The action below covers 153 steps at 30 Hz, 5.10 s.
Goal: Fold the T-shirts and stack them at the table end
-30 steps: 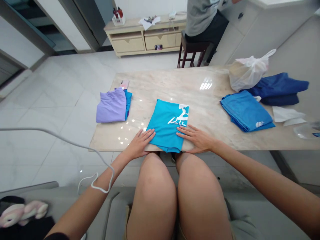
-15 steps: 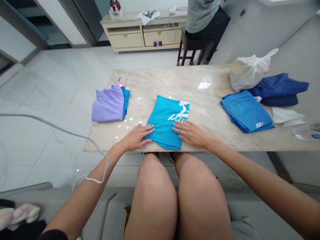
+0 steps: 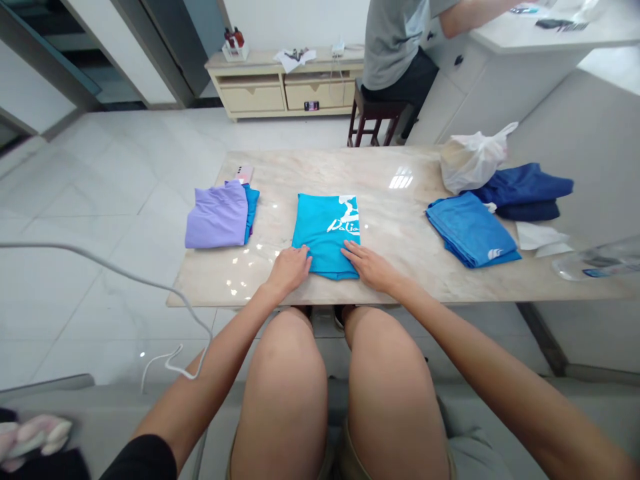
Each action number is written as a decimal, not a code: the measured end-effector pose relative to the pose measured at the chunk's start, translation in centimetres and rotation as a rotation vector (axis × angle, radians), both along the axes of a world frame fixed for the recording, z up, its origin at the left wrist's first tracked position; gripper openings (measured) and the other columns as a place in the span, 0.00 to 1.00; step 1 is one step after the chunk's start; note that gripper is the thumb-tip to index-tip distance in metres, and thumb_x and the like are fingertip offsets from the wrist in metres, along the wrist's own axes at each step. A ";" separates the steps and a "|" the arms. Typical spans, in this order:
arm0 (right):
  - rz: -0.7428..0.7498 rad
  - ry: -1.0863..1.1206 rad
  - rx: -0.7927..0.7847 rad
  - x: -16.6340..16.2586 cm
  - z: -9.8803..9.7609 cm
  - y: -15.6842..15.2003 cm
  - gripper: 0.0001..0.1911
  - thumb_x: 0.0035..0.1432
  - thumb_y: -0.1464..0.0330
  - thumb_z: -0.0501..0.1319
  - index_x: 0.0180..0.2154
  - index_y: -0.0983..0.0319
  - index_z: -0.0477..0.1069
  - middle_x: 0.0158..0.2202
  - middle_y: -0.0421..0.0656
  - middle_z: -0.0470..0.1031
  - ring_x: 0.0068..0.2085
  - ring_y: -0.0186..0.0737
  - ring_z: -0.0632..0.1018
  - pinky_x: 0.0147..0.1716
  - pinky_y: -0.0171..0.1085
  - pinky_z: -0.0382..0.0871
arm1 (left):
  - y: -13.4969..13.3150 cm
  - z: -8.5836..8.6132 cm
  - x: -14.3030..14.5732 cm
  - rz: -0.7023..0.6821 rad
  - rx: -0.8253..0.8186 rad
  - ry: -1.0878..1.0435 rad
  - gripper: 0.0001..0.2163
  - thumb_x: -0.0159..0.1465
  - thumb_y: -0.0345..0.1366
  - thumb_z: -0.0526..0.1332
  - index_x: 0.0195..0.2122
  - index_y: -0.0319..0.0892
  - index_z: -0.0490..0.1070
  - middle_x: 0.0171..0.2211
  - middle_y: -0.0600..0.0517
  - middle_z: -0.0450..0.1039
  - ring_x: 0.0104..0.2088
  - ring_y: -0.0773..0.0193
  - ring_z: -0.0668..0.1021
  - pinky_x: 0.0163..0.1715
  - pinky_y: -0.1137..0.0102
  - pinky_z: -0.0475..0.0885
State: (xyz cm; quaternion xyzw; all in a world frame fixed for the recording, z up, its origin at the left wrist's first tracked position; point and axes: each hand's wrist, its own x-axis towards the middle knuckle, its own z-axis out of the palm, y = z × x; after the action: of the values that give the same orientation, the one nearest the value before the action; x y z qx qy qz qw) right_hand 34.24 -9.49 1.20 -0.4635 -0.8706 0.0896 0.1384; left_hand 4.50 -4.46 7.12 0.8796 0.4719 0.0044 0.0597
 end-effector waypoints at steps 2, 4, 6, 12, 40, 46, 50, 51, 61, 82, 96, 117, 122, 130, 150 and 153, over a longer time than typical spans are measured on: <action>0.004 0.054 0.003 0.0 0.0 -2.3 0.35 0.75 0.75 0.51 0.80 0.62 0.55 0.80 0.53 0.53 0.79 0.54 0.59 0.76 0.59 0.63 | -1.0 0.5 -1.3 -0.027 -0.043 -0.008 0.19 0.80 0.38 0.51 0.63 0.39 0.75 0.50 0.38 0.84 0.49 0.46 0.85 0.51 0.56 0.79; 0.030 0.089 0.011 0.1 0.0 -4.3 0.32 0.78 0.72 0.51 0.79 0.60 0.57 0.79 0.52 0.56 0.79 0.53 0.60 0.77 0.60 0.62 | -1.9 0.5 -3.0 -0.120 -0.075 -0.058 0.18 0.80 0.38 0.52 0.63 0.41 0.75 0.55 0.39 0.83 0.54 0.48 0.84 0.54 0.56 0.79; 0.084 0.107 0.012 0.3 0.1 -6.0 0.30 0.80 0.68 0.53 0.78 0.58 0.60 0.78 0.50 0.59 0.79 0.52 0.61 0.77 0.59 0.61 | -2.6 0.1 -4.9 -0.254 -0.100 -0.120 0.17 0.79 0.39 0.55 0.65 0.43 0.75 0.62 0.41 0.80 0.60 0.48 0.82 0.59 0.55 0.77; 0.138 0.134 -0.032 1.0 0.0 -8.3 0.37 0.77 0.61 0.63 0.80 0.54 0.55 0.79 0.48 0.57 0.79 0.51 0.60 0.78 0.57 0.60 | -3.8 -2.1 -8.2 -0.442 -0.107 -0.217 0.30 0.74 0.43 0.66 0.75 0.46 0.64 0.73 0.39 0.69 0.70 0.45 0.73 0.69 0.47 0.71; -0.502 0.844 -0.542 0.3 3.5 -0.6 0.32 0.74 0.42 0.56 0.53 0.61 0.82 0.43 0.47 0.87 0.42 0.51 0.86 0.42 0.46 0.84 | -1.0 -1.6 -4.7 -0.369 -0.242 -0.360 0.36 0.69 0.47 0.71 0.75 0.47 0.62 0.66 0.40 0.74 0.63 0.44 0.77 0.63 0.51 0.73; -0.163 0.460 -0.283 1.1 3.1 -3.1 0.41 0.65 0.55 0.72 0.75 0.51 0.65 0.71 0.47 0.74 0.68 0.60 0.78 0.65 0.56 0.76 | -2.1 -2.6 -6.2 -0.291 -0.206 -0.496 0.18 0.77 0.36 0.59 0.65 0.48 0.73 0.55 0.45 0.82 0.55 0.53 0.82 0.58 0.56 0.77; -0.235 0.506 -0.203 1.0 1.5 -4.2 0.24 0.69 0.67 0.62 0.64 0.51 0.79 0.61 0.43 0.83 0.61 0.56 0.83 0.63 0.55 0.79 | -2.5 -2.8 -6.0 -0.201 -0.197 -0.560 0.07 0.76 0.38 0.61 0.51 0.46 0.78 0.48 0.46 0.84 0.50 0.54 0.83 0.56 0.56 0.77; -0.218 0.531 -0.192 1.1 1.3 -4.3 0.22 0.68 0.70 0.60 0.58 0.51 0.82 0.57 0.42 0.86 0.60 0.54 0.84 0.63 0.55 0.79 | -2.7 -2.5 -5.9 -0.195 -0.222 -0.580 0.06 0.76 0.38 0.61 0.49 0.46 0.77 0.48 0.47 0.84 0.51 0.54 0.83 0.57 0.55 0.76; -0.041 0.358 0.065 1.0 -0.1 -7.4 0.27 0.62 0.76 0.59 0.57 0.49 0.82 0.57 0.45 0.85 0.56 0.52 0.86 0.59 0.59 0.79 | -5.7 -2.2 -6.5 -0.046 -0.445 -0.716 0.15 0.75 0.47 0.62 0.59 0.50 0.76 0.52 0.46 0.83 0.53 0.51 0.82 0.57 0.55 0.79; -0.233 0.744 -0.172 -0.3 6.8 -4.8 0.15 0.70 0.66 0.61 0.50 0.51 0.86 0.48 0.41 0.88 0.49 0.56 0.88 0.53 0.54 0.84 | -4.6 0.6 -3.8 -0.103 -0.336 -0.516 0.19 0.56 0.26 0.64 0.49 0.47 0.76 0.50 0.48 0.81 0.51 0.49 0.82 0.54 0.58 0.77; -0.651 0.947 -0.585 0.5 2.8 -4.1 0.32 0.56 0.40 0.72 0.48 0.58 0.83 0.46 0.49 0.88 0.46 0.59 0.87 0.44 0.50 0.84 | -2.1 -1.6 -1.9 0.390 -1.007 -1.159 0.48 0.52 0.54 0.82 0.70 0.43 0.64 0.51 0.41 0.84 0.51 0.46 0.86 0.49 0.56 0.82; -0.272 0.294 0.079 1.4 2.8 -2.3 0.09 0.74 0.61 0.65 0.44 0.56 0.84 0.51 0.51 0.82 0.54 0.57 0.80 0.55 0.57 0.78 | -0.6 0.5 -0.7 -0.126 -0.224 -0.255 0.15 0.69 0.45 0.72 0.53 0.46 0.79 0.56 0.45 0.81 0.59 0.44 0.77 0.59 0.49 0.71; -0.171 0.345 0.018 1.6 2.7 -2.5 0.08 0.74 0.61 0.67 0.42 0.55 0.83 0.45 0.45 0.87 0.52 0.54 0.83 0.55 0.56 0.77 | -0.9 1.5 -1.8 -0.165 -0.335 -0.218 0.11 0.69 0.44 0.72 0.47 0.46 0.79 0.48 0.46 0.83 0.53 0.46 0.81 0.54 0.53 0.73; -0.175 0.357 0.044 0.7 3.5 -1.8 0.06 0.72 0.61 0.69 0.43 0.55 0.83 0.48 0.46 0.86 0.51 0.52 0.82 0.55 0.53 0.75 | -0.9 2.6 -1.9 -0.024 -0.481 -0.589 0.07 0.71 0.44 0.65 0.39 0.48 0.72 0.51 0.48 0.83 0.53 0.51 0.83 0.54 0.59 0.76; -0.539 0.274 -0.208 -2.0 4.5 1.2 0.11 0.74 0.57 0.63 0.45 0.57 0.79 0.42 0.47 0.85 0.43 0.51 0.83 0.45 0.44 0.73 | -0.7 0.3 -1.9 0.295 -0.279 -0.322 0.07 0.73 0.45 0.63 0.45 0.49 0.73 0.44 0.48 0.84 0.44 0.47 0.83 0.40 0.62 0.71; -0.618 0.349 -0.184 -1.7 4.3 -0.8 0.21 0.68 0.47 0.68 0.46 0.58 0.79 0.41 0.48 0.84 0.39 0.50 0.81 0.42 0.45 0.75 | -1.6 0.3 -2.2 0.316 -0.283 -0.382 0.09 0.74 0.46 0.63 0.45 0.49 0.77 0.44 0.48 0.84 0.45 0.49 0.83 0.42 0.62 0.73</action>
State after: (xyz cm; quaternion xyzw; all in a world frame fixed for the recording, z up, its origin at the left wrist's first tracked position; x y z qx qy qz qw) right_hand 32.54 -10.27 5.52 -0.6927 -0.6413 0.1991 0.2631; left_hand 2.31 -6.05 7.39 0.7613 0.5793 0.1133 0.2684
